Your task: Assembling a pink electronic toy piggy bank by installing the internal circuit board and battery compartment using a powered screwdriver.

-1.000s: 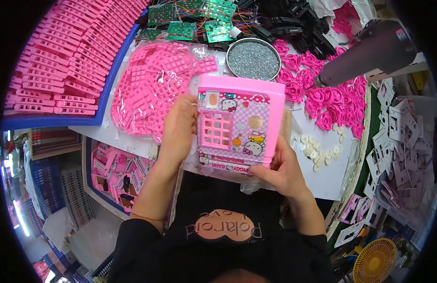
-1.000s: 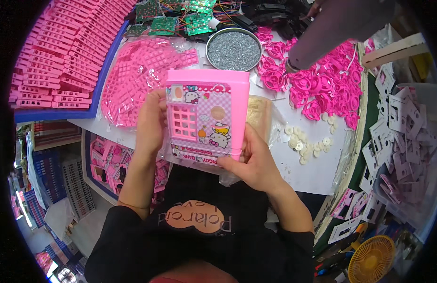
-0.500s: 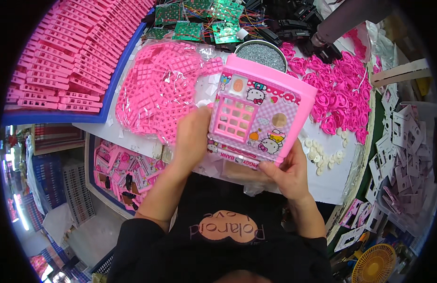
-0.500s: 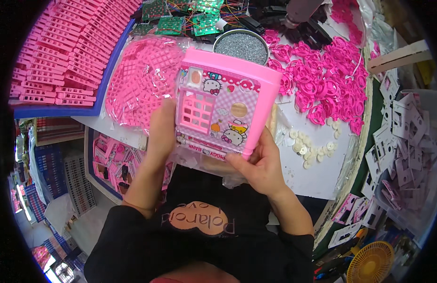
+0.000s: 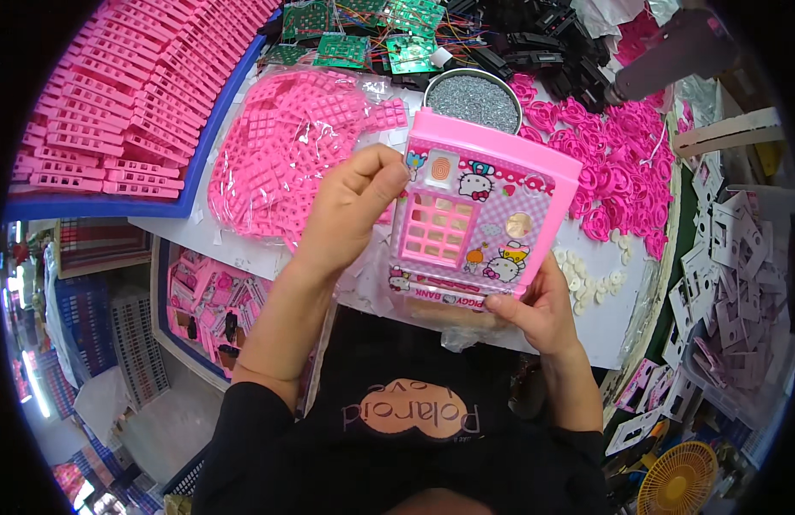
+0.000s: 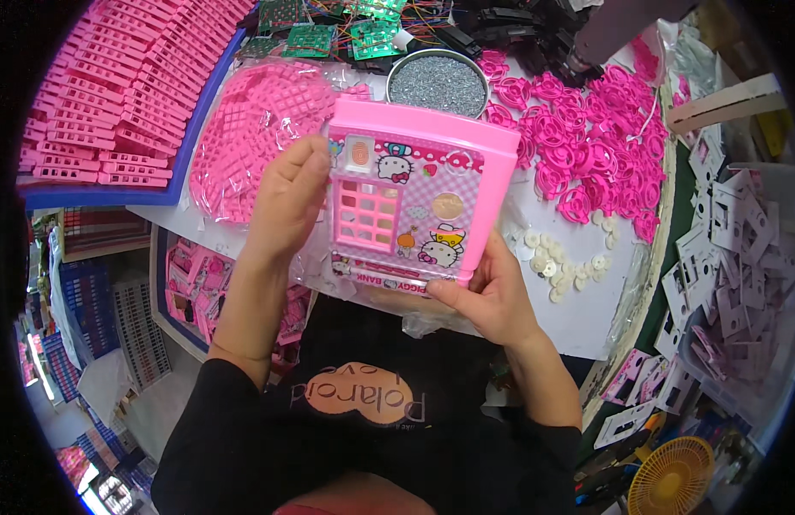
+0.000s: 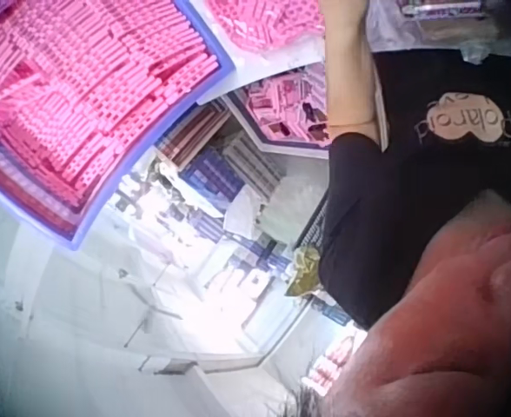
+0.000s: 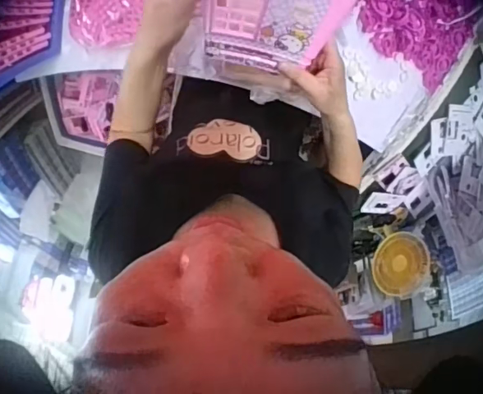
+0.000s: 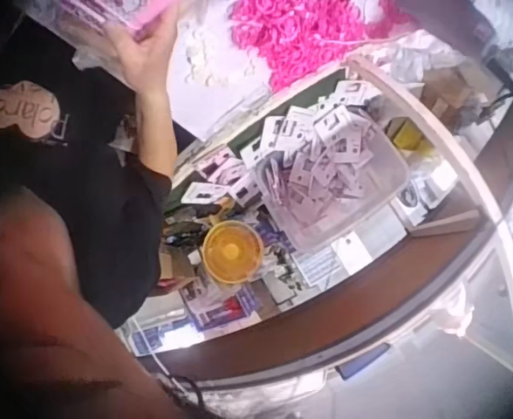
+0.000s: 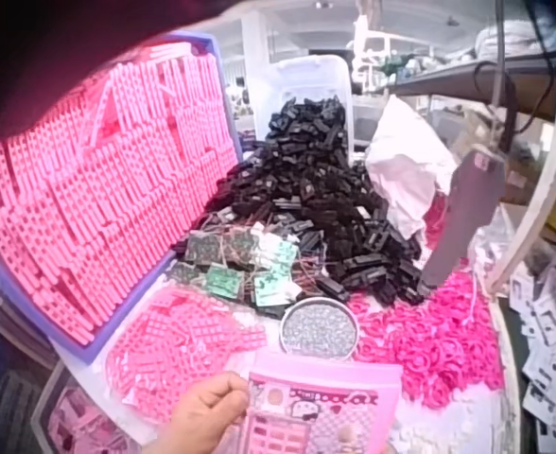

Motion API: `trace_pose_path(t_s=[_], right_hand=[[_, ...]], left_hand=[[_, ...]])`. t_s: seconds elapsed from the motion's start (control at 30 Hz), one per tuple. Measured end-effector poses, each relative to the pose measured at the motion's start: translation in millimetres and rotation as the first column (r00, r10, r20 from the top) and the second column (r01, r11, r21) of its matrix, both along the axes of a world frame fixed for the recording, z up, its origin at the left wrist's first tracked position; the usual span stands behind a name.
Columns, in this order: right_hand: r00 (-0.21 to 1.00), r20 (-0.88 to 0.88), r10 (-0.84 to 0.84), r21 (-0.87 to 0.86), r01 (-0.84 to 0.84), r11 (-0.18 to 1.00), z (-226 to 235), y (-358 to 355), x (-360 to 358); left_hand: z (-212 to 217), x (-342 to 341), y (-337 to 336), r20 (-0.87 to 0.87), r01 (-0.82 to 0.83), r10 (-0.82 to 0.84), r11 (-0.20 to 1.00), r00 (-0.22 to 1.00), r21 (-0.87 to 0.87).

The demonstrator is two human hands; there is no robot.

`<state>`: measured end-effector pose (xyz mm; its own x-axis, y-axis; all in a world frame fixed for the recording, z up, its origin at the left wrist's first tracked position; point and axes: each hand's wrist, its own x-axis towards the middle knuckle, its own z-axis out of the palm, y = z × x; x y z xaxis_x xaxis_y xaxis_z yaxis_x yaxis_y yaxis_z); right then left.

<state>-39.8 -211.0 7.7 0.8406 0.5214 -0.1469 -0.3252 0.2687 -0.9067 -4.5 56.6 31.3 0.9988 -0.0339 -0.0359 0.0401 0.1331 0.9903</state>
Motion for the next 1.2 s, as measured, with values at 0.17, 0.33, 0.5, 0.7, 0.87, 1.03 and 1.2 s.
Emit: trace_pose_path(t_s=[0.17,0.33,0.5,0.7,0.87,1.03,1.2], right_hand=[[0.986,0.164,0.027,-0.268,0.018,0.963,2,-20,22],[0.466,0.827,0.313,-0.517,0.415,0.748,-13,-42,63],[0.455,0.638,0.621,-0.767,0.308,0.562,-17,-52,49],[0.510,0.568,0.646,-0.822,0.378,0.425,-12,-43,57],[0.514,0.582,0.630,-0.810,0.439,0.389,-10,-36,45],[0.493,0.646,0.583,-0.763,0.418,0.493,0,-40,51],[0.801,0.596,-0.051,-0.716,0.559,0.418,3,-98,78]], left_hand=[[1,-1,0,0.281,0.024,-0.060,0.992,0.958,0.128],[-5,11,18,0.540,0.018,-0.416,0.804,0.732,0.594],[-30,-27,26,0.270,0.152,-0.626,0.536,0.732,0.830],[-31,-34,5,0.267,0.036,-0.514,0.505,0.815,0.862],[-25,-32,-15,0.303,0.031,-0.523,0.536,0.797,0.844],[-37,-42,-45,0.233,0.113,-0.655,0.441,0.719,0.890],[-40,-39,-46,0.225,0.107,-0.672,0.416,0.705,0.903]])
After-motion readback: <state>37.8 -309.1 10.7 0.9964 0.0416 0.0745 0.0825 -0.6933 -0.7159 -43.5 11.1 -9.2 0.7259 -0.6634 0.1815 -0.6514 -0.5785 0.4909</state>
